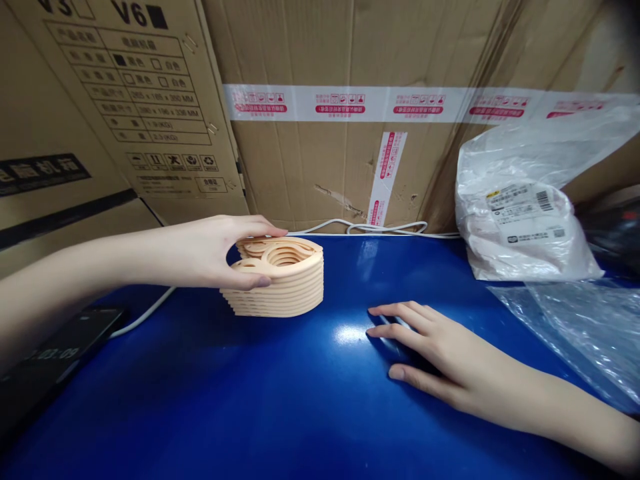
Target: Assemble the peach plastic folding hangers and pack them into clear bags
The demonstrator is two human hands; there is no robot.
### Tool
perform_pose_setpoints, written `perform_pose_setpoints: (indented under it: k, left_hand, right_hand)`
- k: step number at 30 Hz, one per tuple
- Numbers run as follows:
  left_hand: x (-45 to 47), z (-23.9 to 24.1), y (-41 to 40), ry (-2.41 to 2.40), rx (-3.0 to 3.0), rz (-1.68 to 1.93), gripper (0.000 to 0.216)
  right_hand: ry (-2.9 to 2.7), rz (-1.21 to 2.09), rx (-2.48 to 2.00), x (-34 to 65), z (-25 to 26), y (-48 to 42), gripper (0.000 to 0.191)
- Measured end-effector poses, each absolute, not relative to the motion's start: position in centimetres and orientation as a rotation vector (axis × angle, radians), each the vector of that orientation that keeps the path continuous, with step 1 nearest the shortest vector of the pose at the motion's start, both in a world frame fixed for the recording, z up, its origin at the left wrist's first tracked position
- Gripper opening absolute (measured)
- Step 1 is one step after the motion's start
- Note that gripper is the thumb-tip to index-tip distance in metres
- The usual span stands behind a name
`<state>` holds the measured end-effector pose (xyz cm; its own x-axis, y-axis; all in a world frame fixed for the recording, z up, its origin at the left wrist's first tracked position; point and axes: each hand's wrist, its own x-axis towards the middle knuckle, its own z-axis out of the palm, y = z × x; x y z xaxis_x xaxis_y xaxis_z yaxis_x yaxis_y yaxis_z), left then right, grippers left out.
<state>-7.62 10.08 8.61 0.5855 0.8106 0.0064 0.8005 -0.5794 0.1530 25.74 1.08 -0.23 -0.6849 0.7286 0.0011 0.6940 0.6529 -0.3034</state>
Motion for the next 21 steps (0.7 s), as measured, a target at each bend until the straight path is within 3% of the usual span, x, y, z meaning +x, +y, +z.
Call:
perform_pose_setpoints:
  k: [13, 17, 21]
  left_hand:
    - [-7.2, 8.5, 9.7, 1.39, 2.666, 0.12, 0.062]
    - [-7.6, 8.5, 9.9, 1.399, 2.655, 0.124, 0.075]
    - [-5.8, 8.5, 7.5, 1.31, 2.784, 0.347, 0.088]
  right_hand:
    - [-2.702, 0.421, -1.171, 25.8, -0.2, 1.0, 0.04]
    - [-2.682, 0.424, -1.165, 25.7, -0.1, 1.1, 0.039]
    - [-2.691, 0.421, -1.163, 25.7, -0.3, 1.1, 0.04]
